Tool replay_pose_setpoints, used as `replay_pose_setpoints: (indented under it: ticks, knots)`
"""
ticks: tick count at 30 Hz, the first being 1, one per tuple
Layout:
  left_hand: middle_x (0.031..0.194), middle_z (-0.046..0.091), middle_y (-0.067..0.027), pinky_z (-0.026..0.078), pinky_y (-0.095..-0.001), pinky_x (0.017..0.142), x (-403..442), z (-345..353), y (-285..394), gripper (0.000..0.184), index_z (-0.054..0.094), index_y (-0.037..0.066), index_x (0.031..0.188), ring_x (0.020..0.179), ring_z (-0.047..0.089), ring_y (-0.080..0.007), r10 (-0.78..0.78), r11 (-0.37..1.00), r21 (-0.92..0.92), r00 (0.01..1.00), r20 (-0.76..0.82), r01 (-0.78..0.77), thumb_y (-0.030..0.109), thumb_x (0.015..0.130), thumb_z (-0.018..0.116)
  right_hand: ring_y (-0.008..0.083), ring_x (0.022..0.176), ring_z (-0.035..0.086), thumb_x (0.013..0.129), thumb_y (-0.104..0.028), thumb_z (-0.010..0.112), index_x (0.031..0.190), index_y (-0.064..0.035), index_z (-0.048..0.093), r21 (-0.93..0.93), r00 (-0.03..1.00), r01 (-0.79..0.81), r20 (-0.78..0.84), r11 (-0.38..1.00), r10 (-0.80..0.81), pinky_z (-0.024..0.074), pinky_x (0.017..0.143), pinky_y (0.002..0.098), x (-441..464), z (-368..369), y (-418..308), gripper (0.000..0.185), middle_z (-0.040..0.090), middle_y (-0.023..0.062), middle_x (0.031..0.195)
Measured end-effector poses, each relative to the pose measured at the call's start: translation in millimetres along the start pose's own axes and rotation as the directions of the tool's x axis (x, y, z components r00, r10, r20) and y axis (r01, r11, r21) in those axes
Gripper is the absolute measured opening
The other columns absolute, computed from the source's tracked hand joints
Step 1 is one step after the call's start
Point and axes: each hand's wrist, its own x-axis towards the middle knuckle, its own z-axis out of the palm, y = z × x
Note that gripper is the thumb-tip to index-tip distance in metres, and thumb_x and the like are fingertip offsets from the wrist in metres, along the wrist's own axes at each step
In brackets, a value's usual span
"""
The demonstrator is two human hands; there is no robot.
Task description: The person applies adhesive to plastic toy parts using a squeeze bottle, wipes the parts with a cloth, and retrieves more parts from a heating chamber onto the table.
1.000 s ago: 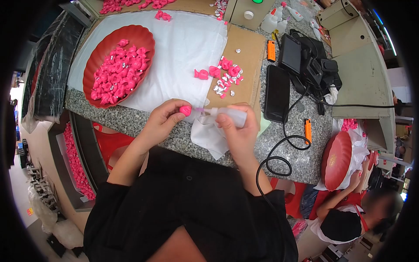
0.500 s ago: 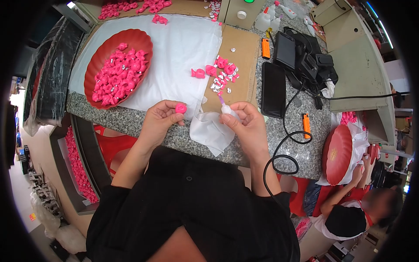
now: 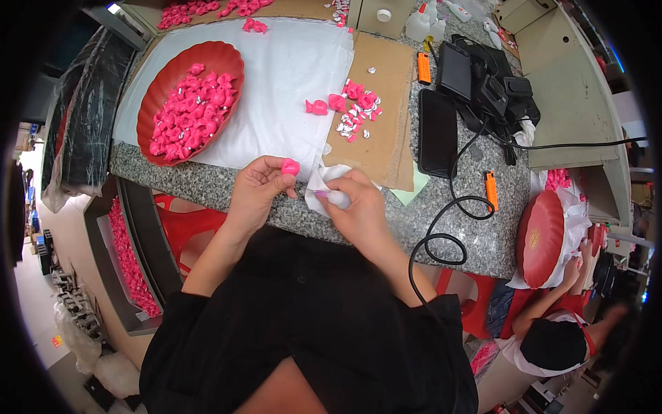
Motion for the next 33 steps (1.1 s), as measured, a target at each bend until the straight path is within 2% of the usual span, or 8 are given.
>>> replay_pose_setpoints:
  ticks: [1, 2, 3, 4, 6, 9, 19, 33]
  knots:
    - [0.079, 0.059, -0.0071, 0.046, -0.0215, 0.060, -1.2, 0.6, 0.1, 0.017, 0.053, -0.003, 0.092, 0.066, 0.055, -0.0104, 0.003, 0.999, 0.040, 1.000, 0.001, -0.003, 0.000, 0.077, 0.058, 0.0203, 0.062, 0.058, 0.068, -0.011, 0.068, 0.088, -0.0026, 0.058, 0.002, 1.000, -0.003, 0.001, 1.000, 0.003, 0.0448, 0.056, 0.0266, 0.2, -2.3, -2.6, 0.024, 0.060, 0.0089, 0.076]
    - [0.081, 0.059, -0.0070, 0.046, -0.0215, 0.062, -2.5, 1.5, 0.0, 0.017, 0.053, -0.003, 0.093, 0.069, 0.055, -0.0102, 0.005, 0.997, 0.079, 1.000, 0.003, -0.005, -0.001, 0.077, 0.058, 0.0149, 0.060, 0.055, 0.070, -0.010, 0.067, 0.087, -0.0023, 0.058, 0.283, 0.962, -0.270, 0.122, 0.921, 0.245, 0.0432, 0.054, 0.0235, 1.2, -7.6, -8.9, 0.020, 0.059, 0.0060, 0.073]
    - [0.081, 0.059, -0.0070, 0.046, -0.0215, 0.062, -3.5, 3.7, -0.7, 0.017, 0.053, -0.003, 0.093, 0.069, 0.055, -0.0102, 0.001, 0.997, 0.079, 1.000, 0.003, -0.001, -0.001, 0.077, 0.058, 0.0095, 0.058, 0.053, 0.072, -0.010, 0.066, 0.086, -0.0020, 0.058, 0.496, 0.857, -0.516, 0.297, 0.699, 0.422, 0.0416, 0.052, 0.0204, 2.5, -11.1, -14.1, 0.017, 0.059, 0.0031, 0.070]
    - [0.082, 0.059, -0.0072, 0.046, -0.0216, 0.064, -4.5, 6.4, -1.6, 0.017, 0.053, -0.003, 0.093, 0.072, 0.056, -0.0106, 0.028, 0.995, 0.094, 1.000, -0.005, -0.028, -0.003, 0.076, 0.057, 0.0095, 0.058, 0.053, 0.072, -0.010, 0.066, 0.086, -0.0020, 0.058, 0.496, 0.855, -0.519, 0.296, 0.697, 0.426, 0.0416, 0.052, 0.0204, 2.6, -10.5, -14.7, 0.017, 0.059, 0.0031, 0.070]
    - [0.084, 0.059, -0.0074, 0.047, -0.0216, 0.066, -6.1, 7.8, -5.0, 0.017, 0.053, -0.002, 0.093, 0.075, 0.056, -0.0109, 0.052, 0.993, 0.108, 0.999, -0.012, -0.051, -0.005, 0.076, 0.056, 0.0034, 0.058, 0.050, 0.075, -0.012, 0.064, 0.084, -0.0018, 0.058, 0.679, 0.825, -0.551, 0.358, 0.485, 0.437, 0.0393, 0.051, 0.0172, 4.0, -5.7, -16.5, 0.015, 0.057, 0.0002, 0.069]
    - [0.091, 0.058, -0.0082, 0.046, -0.0218, 0.070, -8.0, 7.0, -10.0, 0.018, 0.053, -0.002, 0.094, 0.082, 0.056, -0.0113, 0.101, 0.984, 0.145, 0.995, 0.018, -0.103, -0.007, 0.076, 0.054, 0.0043, 0.057, 0.050, 0.074, -0.012, 0.065, 0.084, -0.0015, 0.059, 0.676, 0.781, -0.605, 0.398, 0.422, 0.482, 0.0391, 0.050, 0.0177, 6.9, -0.2, -17.2, 0.016, 0.058, 0.0007, 0.068]
    - [0.097, 0.053, -0.0061, 0.045, -0.0179, 0.060, -10.6, 5.7, -17.1, 0.018, 0.054, -0.001, 0.089, 0.072, 0.055, -0.0069, 0.163, 0.945, 0.289, 0.987, -0.004, -0.155, -0.011, 0.074, 0.052, 0.0081, 0.060, 0.054, 0.075, -0.010, 0.064, 0.082, 0.0007, 0.058, 0.658, 0.785, -0.592, 0.342, 0.464, 0.517, 0.0444, 0.054, 0.0207, 12.0, 11.0, -20.1, 0.015, 0.059, 0.0044, 0.071]
    - [0.089, 0.054, -0.0031, 0.045, -0.0175, 0.061, -8.8, 5.6, -16.5, 0.019, 0.056, -0.001, 0.091, 0.071, 0.055, -0.0065, 0.147, 0.950, 0.280, 0.989, -0.005, -0.140, -0.009, 0.074, 0.054, 0.0041, 0.051, 0.047, 0.074, -0.013, 0.065, 0.079, -0.0013, 0.058, 0.634, 0.763, -0.618, 0.341, 0.465, 0.549, 0.0359, 0.044, 0.0177, 14.6, 9.1, -23.8, 0.014, 0.056, 0.0010, 0.063]
